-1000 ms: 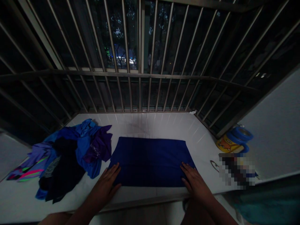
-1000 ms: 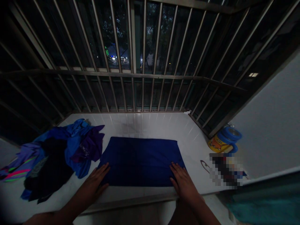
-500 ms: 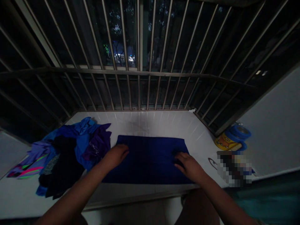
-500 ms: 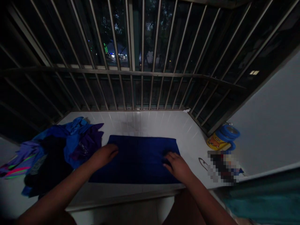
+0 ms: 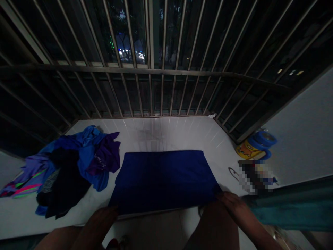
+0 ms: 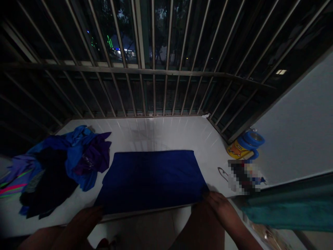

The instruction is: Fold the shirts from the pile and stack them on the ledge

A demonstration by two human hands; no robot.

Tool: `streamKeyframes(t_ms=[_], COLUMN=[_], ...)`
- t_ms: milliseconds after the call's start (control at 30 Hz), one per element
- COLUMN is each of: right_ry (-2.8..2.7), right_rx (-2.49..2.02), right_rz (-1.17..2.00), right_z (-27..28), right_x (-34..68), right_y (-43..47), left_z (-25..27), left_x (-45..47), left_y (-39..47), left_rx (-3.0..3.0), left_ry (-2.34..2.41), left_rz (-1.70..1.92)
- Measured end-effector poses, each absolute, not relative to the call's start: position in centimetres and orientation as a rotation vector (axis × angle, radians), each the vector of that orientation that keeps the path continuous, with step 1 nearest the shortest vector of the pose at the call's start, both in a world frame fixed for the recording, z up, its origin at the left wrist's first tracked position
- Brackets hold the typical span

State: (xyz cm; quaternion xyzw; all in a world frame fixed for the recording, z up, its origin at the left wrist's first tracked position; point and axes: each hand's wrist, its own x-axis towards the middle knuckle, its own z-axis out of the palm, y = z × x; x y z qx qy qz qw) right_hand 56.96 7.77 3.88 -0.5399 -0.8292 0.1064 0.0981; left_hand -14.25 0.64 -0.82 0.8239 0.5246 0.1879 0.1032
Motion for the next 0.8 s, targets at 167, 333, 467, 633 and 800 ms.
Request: streamKeyframes(t_ms=[167, 333, 467, 633, 800], right_ry=[-2.313, -2.033, -1.87, -1.774, -1.692], right_rx=[-1.541, -1.609, -1.867, -2.039, -2.282], right_rz=[0.719, 0.732, 0.606, 0.117, 0.001], right_z=[10.7, 12.5, 9.6, 5.2, 3.2], right_x=[54.7, 52.6, 51.5, 50.3, 48.4], right_y=[11.0, 16.7, 19.8, 18.2, 15.4], left_z=[3.9, 8.6, 8.6, 6.4, 6.4], left_x=[-13.3, -11.2, -10.3, -9.8, -8.7], left_y=[4.9, 12.6, 17.4, 16.3, 11.5], left_rx=[2.139, 1.956, 1.93, 1.943, 1.919], left_ry=[1.686, 1.823, 1.935, 2.137, 2.139], left_rz=[0.735, 0.931, 0.73, 0.849, 1.077])
